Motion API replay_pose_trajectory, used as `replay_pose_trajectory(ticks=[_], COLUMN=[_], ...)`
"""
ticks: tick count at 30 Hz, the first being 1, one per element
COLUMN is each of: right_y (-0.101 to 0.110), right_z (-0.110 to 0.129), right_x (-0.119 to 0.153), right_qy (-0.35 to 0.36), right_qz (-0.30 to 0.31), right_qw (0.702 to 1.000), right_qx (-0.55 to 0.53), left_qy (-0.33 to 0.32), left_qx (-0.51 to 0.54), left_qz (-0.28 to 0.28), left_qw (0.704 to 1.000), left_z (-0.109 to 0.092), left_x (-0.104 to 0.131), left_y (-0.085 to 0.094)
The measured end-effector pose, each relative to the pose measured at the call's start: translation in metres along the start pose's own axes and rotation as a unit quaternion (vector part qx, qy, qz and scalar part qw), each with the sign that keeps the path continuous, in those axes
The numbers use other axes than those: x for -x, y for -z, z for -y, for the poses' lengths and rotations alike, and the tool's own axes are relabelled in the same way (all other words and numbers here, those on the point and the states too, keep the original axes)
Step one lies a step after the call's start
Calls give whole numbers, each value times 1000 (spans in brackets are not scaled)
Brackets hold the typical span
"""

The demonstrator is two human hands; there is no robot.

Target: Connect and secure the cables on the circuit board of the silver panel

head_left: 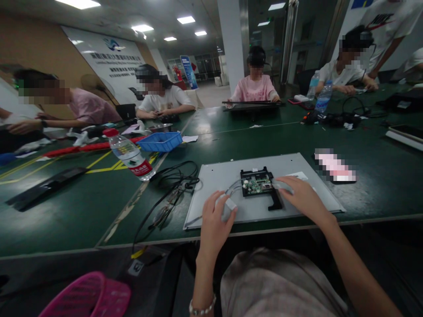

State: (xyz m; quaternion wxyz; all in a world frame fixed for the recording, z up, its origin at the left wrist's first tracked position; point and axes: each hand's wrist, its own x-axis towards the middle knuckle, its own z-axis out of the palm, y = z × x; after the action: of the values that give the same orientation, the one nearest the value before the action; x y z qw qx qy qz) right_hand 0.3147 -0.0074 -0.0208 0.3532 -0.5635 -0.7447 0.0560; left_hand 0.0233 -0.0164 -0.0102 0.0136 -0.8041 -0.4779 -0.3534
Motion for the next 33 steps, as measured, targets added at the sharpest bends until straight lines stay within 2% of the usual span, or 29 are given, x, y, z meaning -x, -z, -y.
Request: replay_pose_trajectory(ticks=[4, 12, 16, 21, 23, 25, 28, 33], right_y=[2, -7, -3, 7, 9, 9, 6, -1], right_z=[-11, -7, -8, -18, -24, -29, -36, -37], right_x=[-4, -9, -5, 4, 9, 13, 18, 20], right_qy=[12, 9, -4, -24, -35, -49, -59, -46], right_qz=[49, 71, 42, -11, -19, -21, -22, -54], right_qw=[999, 994, 992, 985, 982, 980, 981, 990], right_qx=[20, 88, 122, 173, 186, 193, 183, 119], left_qy=[-37, -38, -34, -31, -24, -16, 4, 39], left_qx=[-47, -139, -154, -143, -140, -141, -143, -116], left_qz=[86, 150, 135, 18, -10, -15, 9, 49], left_qw=[994, 978, 978, 989, 990, 990, 990, 991], left_z=[-4, -10, -8, 5, 13, 21, 30, 33], left_x=[1, -8, -13, -21, -23, -23, -17, -10], left_y=[2, 3, 7, 13, 13, 12, 8, 3])
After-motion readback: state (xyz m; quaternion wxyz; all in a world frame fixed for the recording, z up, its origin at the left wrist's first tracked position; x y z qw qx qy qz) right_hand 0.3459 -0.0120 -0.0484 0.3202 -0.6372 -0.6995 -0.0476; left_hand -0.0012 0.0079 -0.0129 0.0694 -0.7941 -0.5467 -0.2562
